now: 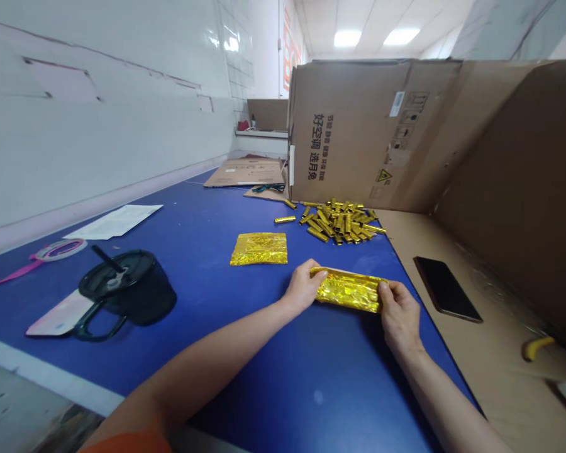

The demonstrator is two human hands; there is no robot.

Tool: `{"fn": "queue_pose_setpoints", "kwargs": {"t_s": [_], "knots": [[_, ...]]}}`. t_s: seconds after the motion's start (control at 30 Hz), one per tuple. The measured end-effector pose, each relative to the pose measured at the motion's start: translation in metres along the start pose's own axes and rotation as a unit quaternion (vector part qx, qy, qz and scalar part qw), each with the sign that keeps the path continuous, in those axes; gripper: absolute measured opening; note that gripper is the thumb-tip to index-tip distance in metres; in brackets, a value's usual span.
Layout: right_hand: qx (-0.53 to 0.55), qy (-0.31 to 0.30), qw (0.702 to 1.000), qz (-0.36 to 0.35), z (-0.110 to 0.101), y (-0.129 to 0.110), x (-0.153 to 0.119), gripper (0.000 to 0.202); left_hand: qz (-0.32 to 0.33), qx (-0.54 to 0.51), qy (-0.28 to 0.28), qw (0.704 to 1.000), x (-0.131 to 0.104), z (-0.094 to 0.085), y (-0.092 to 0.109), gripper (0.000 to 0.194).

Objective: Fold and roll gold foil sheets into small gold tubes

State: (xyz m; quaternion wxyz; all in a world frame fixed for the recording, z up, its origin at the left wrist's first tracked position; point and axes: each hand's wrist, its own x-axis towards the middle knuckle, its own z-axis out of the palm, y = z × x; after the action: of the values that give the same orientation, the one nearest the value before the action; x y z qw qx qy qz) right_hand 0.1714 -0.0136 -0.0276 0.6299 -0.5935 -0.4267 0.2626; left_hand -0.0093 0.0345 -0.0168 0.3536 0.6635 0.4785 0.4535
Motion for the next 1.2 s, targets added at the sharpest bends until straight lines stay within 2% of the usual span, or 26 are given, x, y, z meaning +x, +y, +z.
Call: {"fn": "queue_pose_setpoints", "kwargs": {"t_s": [0.2,0.4,0.53,0.7,0.8,0.9,0.93,1.0,1.03,1.07,1.2], "knots": [[-0.110,0.007,0.993,-0.033,-0.002,0.000,0.000,0.037,-0.015,0.025,-0.002,1.000,-0.007,0.003,0.004,0.012],[-0.246,-0.008,0.968,-0.055,-0.004,-0.007,-0.001,0.033,-0.020,0.071,0.018,0.997,-0.003,0.002,0.005,0.011],[-0.353,-0.030,0.934,-0.052,-0.003,-0.010,-0.003,0.029,-0.019,0.116,0.018,0.993,0.003,0.003,-0.002,0.013],[-0.474,-0.061,0.878,-0.042,0.000,-0.013,-0.006,0.027,-0.014,0.188,-0.011,0.982,0.010,-0.001,-0.009,0.014],[-0.522,-0.078,0.848,-0.042,0.001,-0.017,-0.008,0.029,0.006,0.226,-0.013,0.974,0.005,-0.008,-0.002,0.016],[-0.557,-0.096,0.824,-0.045,0.002,-0.019,-0.009,0.030,0.050,0.252,-0.010,0.966,-0.008,-0.010,0.014,0.025],[-0.566,-0.103,0.816,-0.047,0.003,-0.019,-0.009,0.031,0.079,0.259,-0.027,0.962,-0.014,-0.008,0.019,0.025],[-0.582,-0.117,0.803,-0.051,0.004,-0.020,-0.009,0.031,0.171,0.292,-0.123,0.933,-0.026,0.000,0.028,0.029],[-0.589,-0.123,0.797,-0.053,0.004,-0.020,-0.008,0.031,0.197,0.298,-0.176,0.917,-0.033,0.004,0.031,0.033],[-0.595,-0.128,0.792,-0.054,0.005,-0.020,-0.008,0.031,0.207,0.306,-0.213,0.905,-0.039,0.009,0.033,0.039],[-0.611,-0.141,0.777,-0.060,0.006,-0.021,-0.009,0.027,0.197,0.352,-0.297,0.866,-0.055,0.022,0.029,0.078]]}}
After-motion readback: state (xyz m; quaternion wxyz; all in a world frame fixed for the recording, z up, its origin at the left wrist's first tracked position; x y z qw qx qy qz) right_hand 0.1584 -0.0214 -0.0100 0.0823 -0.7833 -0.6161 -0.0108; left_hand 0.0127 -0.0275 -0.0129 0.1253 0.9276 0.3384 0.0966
